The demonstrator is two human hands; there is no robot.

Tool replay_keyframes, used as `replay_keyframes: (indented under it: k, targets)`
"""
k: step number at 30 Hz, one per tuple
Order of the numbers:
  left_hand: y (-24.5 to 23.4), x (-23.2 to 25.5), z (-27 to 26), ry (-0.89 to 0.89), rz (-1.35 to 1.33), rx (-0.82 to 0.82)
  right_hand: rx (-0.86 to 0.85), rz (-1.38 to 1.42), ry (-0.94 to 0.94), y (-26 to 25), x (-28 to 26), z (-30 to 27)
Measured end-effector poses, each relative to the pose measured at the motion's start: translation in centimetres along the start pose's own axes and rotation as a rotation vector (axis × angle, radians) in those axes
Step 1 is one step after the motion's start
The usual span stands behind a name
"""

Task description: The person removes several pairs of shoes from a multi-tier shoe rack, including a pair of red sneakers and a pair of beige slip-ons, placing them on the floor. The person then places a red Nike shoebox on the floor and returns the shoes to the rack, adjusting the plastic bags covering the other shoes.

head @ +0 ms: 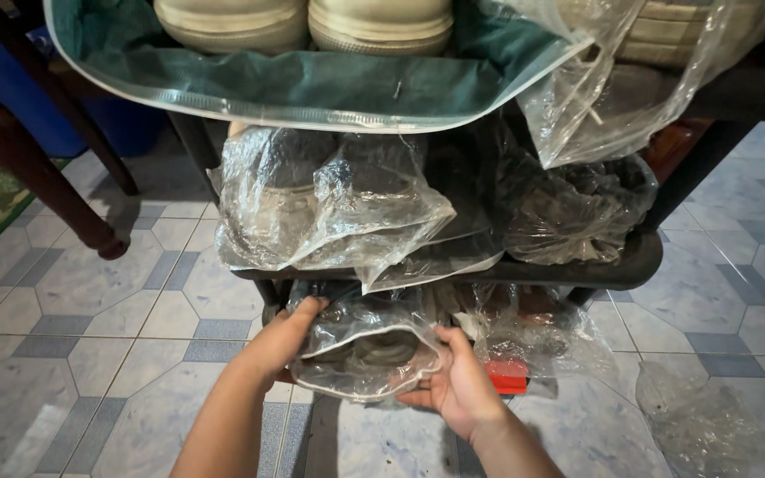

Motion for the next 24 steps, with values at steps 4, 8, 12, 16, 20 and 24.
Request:
replay_keyframes:
  k: [4,8,12,16,20,24]
  targets:
    - [-0.6,-1.0,1.0,0.039,-0.005,-0.033,0.138,-0.125,0.077,1.8,-0.9,-0.5]
    - [-1.0,-1.4,1.3,0.073,-0.044,-0.05,0.227,-0.263,0.081,3.9,-1.9,0.5]
    - [-1.3,-1.2,1.5,0.113,-0.057,-0.028,0.21,-0.163,0.054,4.2,-2.3,1.4]
    - [-2.2,-1.1,1.4,0.173,-0.094,-0.054,0.164,-0.138,0.025,4.3,-2.0,2.0]
    - [-2.3,-1.2,1.1,0.173,-0.072,-0.085,0.203,-0.081,-0.049,4.3,-1.5,2.7]
    - [-2.5,-1.0,0.8,0.14,0.016,-0.139,0.288,-0.095,-0.108,3.6,-0.7,2.4]
Point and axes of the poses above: each hand's wrist, its own z-axis towards the middle knuckle, its own y-axis out of the palm, x = y × z, the point moved 1 cm from there along z, towards the middle knuckle, and after that the axes turned 11 degrees about -z, right-handed, at the moved point
